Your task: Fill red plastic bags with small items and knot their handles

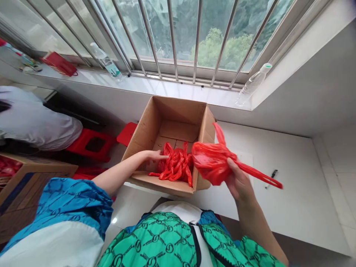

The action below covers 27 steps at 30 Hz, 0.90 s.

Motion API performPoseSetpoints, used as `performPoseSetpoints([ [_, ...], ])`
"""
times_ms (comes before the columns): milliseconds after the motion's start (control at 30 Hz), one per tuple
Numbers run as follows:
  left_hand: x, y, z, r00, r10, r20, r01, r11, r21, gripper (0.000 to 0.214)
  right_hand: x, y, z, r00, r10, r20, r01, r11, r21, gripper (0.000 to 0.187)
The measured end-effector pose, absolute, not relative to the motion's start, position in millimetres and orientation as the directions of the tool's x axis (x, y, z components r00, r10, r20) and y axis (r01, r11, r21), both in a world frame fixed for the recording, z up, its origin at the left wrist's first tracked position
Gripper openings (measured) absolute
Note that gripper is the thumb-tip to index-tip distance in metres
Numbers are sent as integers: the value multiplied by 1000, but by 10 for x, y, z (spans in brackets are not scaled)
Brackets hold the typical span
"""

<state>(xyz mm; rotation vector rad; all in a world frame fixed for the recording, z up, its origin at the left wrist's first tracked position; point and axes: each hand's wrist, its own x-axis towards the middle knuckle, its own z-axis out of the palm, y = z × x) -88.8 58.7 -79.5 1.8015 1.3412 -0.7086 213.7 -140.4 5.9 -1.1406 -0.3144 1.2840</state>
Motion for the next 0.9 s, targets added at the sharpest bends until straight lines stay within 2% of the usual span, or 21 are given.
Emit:
performPoseSetpoints([
  [133,-1104,708,-348,356,684,-636,926,-169,337,90,1486,-936,67,88,929,-361,-662,-216,-718,40],
  [233,-1386,728,108,399,778,-484,864,-142,484,80,842,-723,-25,41,927,-373,-662,-255,-705,41],
  [300,-1608,699,358,434,799,-416,826,-169,537,78,446,-664,-145,56,927,-372,-594,-268,-758,44],
  [367,-1828,651,516,485,798,-357,798,-238,553,78,151,-675,-277,4,937,-348,-430,-313,-847,46],
  [400,-1928,629,559,516,788,-335,787,-281,550,77,57,-705,-332,-71,940,-333,-296,-339,-893,46],
  [500,-2130,608,573,609,707,-359,762,-396,512,74,6,-850,-401,-286,888,-360,222,-305,-926,40],
  [533,-2145,623,546,637,665,-390,754,-432,495,73,56,-899,-387,-281,881,-380,365,-269,-892,35],
  [600,-2076,678,445,669,583,-461,744,-517,424,71,214,-958,-320,-141,902,-407,584,-256,-770,31],
  [700,-1751,749,176,629,520,-578,727,-657,201,65,468,-904,-228,112,884,-453,809,-346,-476,36],
  [767,-1478,727,-70,586,493,-643,706,-700,107,65,557,-783,-241,184,842,-508,861,-388,-330,37],
  [900,-1131,526,-569,547,429,-719,673,-736,74,97,467,-516,-401,130,752,-646,888,-378,-262,37],
])
